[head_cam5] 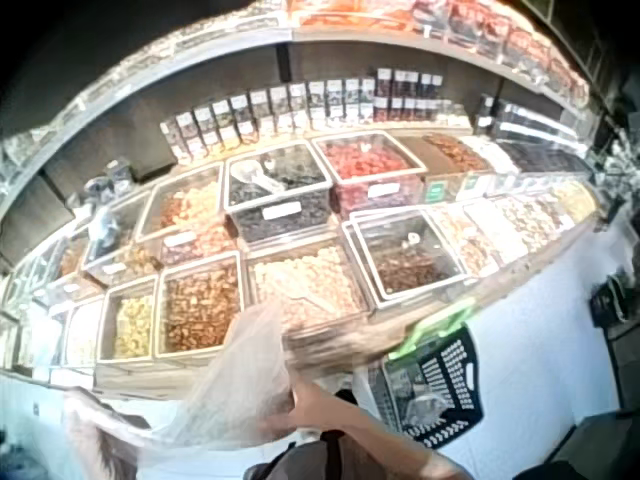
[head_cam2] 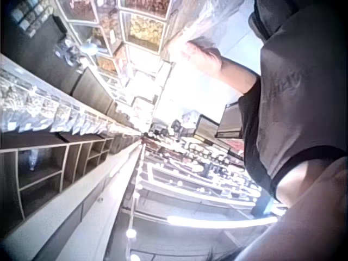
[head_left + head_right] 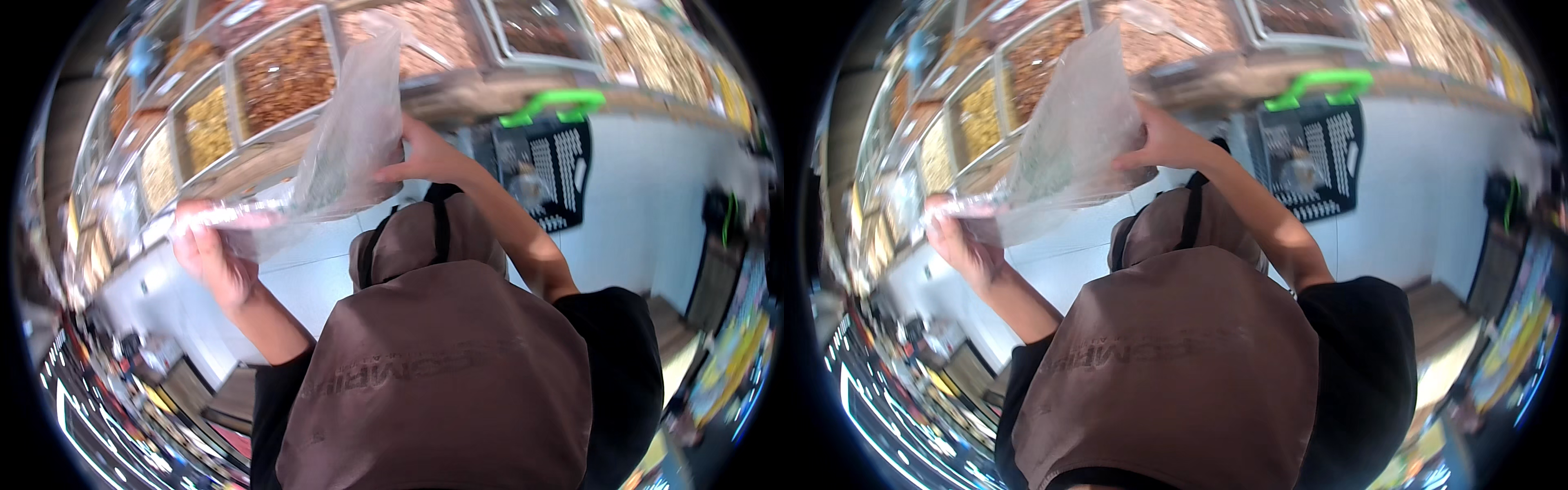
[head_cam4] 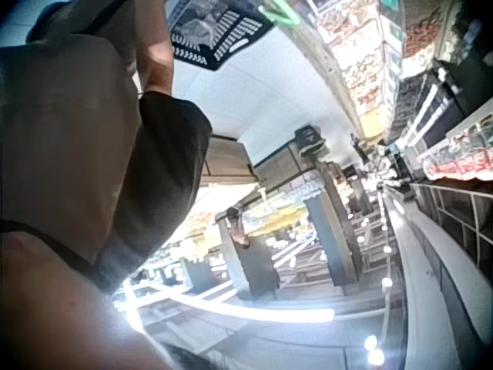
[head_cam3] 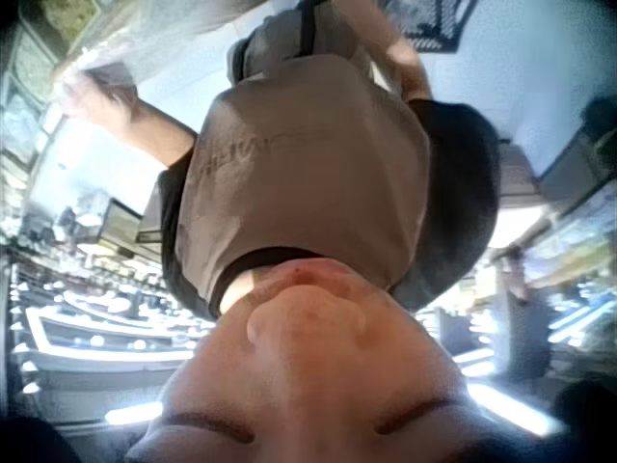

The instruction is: The person uses a plastic scoop to transfer various nuts and dried fruits from bulk bins into plastic bags, tying the bags and placing them into a shopping basket.

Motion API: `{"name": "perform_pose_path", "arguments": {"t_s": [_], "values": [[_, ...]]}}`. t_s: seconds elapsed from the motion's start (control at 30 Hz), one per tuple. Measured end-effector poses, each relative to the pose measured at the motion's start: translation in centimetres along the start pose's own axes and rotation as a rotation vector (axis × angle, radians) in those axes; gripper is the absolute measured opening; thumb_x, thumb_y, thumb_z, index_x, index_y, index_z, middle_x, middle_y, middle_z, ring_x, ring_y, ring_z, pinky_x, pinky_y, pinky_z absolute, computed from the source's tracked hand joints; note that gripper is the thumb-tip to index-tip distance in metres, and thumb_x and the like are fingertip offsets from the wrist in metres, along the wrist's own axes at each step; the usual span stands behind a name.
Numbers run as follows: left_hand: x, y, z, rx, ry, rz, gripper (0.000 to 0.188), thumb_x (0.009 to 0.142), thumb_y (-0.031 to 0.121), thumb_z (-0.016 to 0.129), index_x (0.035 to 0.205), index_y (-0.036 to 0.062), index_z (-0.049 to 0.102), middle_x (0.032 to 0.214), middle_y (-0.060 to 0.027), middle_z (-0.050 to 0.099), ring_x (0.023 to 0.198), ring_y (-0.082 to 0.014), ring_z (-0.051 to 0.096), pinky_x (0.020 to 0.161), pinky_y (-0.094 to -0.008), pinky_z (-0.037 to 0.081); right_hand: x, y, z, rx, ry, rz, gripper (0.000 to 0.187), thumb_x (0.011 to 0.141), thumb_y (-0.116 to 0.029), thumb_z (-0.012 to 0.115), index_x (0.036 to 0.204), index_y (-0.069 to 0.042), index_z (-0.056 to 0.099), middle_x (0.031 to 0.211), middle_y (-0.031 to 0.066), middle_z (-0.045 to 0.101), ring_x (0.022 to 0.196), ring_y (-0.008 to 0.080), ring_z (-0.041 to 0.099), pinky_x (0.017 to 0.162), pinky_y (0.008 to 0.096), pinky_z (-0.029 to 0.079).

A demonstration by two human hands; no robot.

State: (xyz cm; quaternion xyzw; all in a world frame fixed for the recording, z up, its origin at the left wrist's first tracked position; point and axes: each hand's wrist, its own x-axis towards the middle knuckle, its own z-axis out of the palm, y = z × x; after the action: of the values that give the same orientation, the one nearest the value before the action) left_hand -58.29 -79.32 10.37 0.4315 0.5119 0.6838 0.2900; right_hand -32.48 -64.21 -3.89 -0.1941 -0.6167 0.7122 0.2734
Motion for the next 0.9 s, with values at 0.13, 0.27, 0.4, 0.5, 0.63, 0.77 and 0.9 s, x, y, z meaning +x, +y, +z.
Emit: {"name": "perform_pose_path", "arguments": {"t_s": [0.13, 0.27, 0.4, 0.5, 0.63, 0.77, 0.9], "values": [[-4.2, -2.2, 0.9, -0.027, -0.206, -0.209, 0.024, 0.102, 0.024, 0.056, 0.106, 0.0012, 0.056, 0.088, -0.0084, 0.063, 0.078, -0.0198, 0.065, 0.076, -0.0393, 0.056, -6.8, 5.4, 3.3, -0.062, 0.028, 0.168, 0.045, 0.079, -0.019, 0.08, 0.118, -0.001, 0.065, 0.102, 0.0155, 0.071, 0.097, 0.0202, 0.064, 0.091, 0.036, 0.049], [-7.2, -4.8, 2.7, 0.059, -0.377, -0.395, 0.025, 0.102, 0.025, 0.056, 0.106, -0.0001, 0.058, 0.094, -0.0072, 0.064, 0.086, -0.0155, 0.062, 0.083, -0.0319, 0.049, -16.6, 9.0, 7.0, -0.191, 0.42, 0.222, 0.026, 0.084, -0.012, 0.071, 0.107, 0.0, 0.069, 0.09, 0.0179, 0.071, 0.081, 0.0264, 0.066, 0.078, 0.0385, 0.05], [-9.1, -5.6, 6.0, 0.02, -0.582, -0.458, 0.028, 0.103, 0.026, 0.055, 0.106, -0.0011, 0.059, 0.096, -0.0083, 0.065, 0.091, -0.0162, 0.062, 0.086, -0.0324, 0.049, -23.4, 9.0, 10.9, -0.295, 0.72, 0.154, 0.023, 0.086, -0.01, 0.067, 0.107, -0.001, 0.068, 0.091, 0.021, 0.069, 0.082, 0.0397, 0.064, 0.074, 0.0422, 0.051], [-10.0, -8.2, 8.4, -0.026, -0.663, -0.462, 0.03, 0.103, 0.028, 0.054, 0.109, -0.0012, 0.059, 0.099, -0.0098, 0.066, 0.093, -0.018, 0.063, 0.088, -0.0347, 0.049, -27.1, 7.0, 10.2, -0.344, 0.794, 0.232, 0.02, 0.086, -0.01, 0.066, 0.105, -0.002, 0.067, 0.091, 0.0227, 0.067, 0.085, 0.0435, 0.062, 0.074, 0.0453, 0.05], [-11.6, -12.2, 13.8, -0.122, -0.626, -0.557, 0.054, 0.1, 0.044, 0.057, 0.129, -0.001, 0.054, 0.126, -0.0147, 0.058, 0.117, -0.0256, 0.058, 0.103, -0.0429, 0.045, -31.8, 5.3, 8.8, -0.381, 0.927, 0.355, 0.018, 0.087, -0.009, 0.064, 0.103, -0.003, 0.067, 0.089, 0.0234, 0.066, 0.084, 0.044, 0.062, 0.073, 0.0465, 0.049], [-13.1, -14.7, 17.6, 0.012, -1.252, -0.43, 0.078, 0.094, 0.042, 0.065, 0.151, 0.0022, 0.031, 0.143, -0.0185, 0.05, 0.135, -0.0304, 0.046, 0.114, -0.0439, 0.035, -35.3, 4.3, 8.1, -0.443, 1.041, 0.213, 0.018, 0.084, -0.006, 0.062, 0.101, -0.002, 0.067, 0.09, 0.0239, 0.066, 0.086, 0.0444, 0.062, 0.076, 0.047, 0.05], [-17.3, -20.4, 21.9, 0.409, -1.578, -0.163, 0.06, 0.095, 0.027, 0.062, 0.145, -0.0004, 0.041, 0.145, -0.0155, 0.05, 0.133, -0.0266, 0.048, 0.114, -0.0373, 0.034, -38.7, 5.6, 6.2, -0.447, 1.157, 0.186, 0.023, 0.078, 0.0, 0.056, 0.099, 0.0, 0.066, 0.092, 0.0253, 0.066, 0.089, 0.045, 0.062, 0.08, 0.0471, 0.05]]}}
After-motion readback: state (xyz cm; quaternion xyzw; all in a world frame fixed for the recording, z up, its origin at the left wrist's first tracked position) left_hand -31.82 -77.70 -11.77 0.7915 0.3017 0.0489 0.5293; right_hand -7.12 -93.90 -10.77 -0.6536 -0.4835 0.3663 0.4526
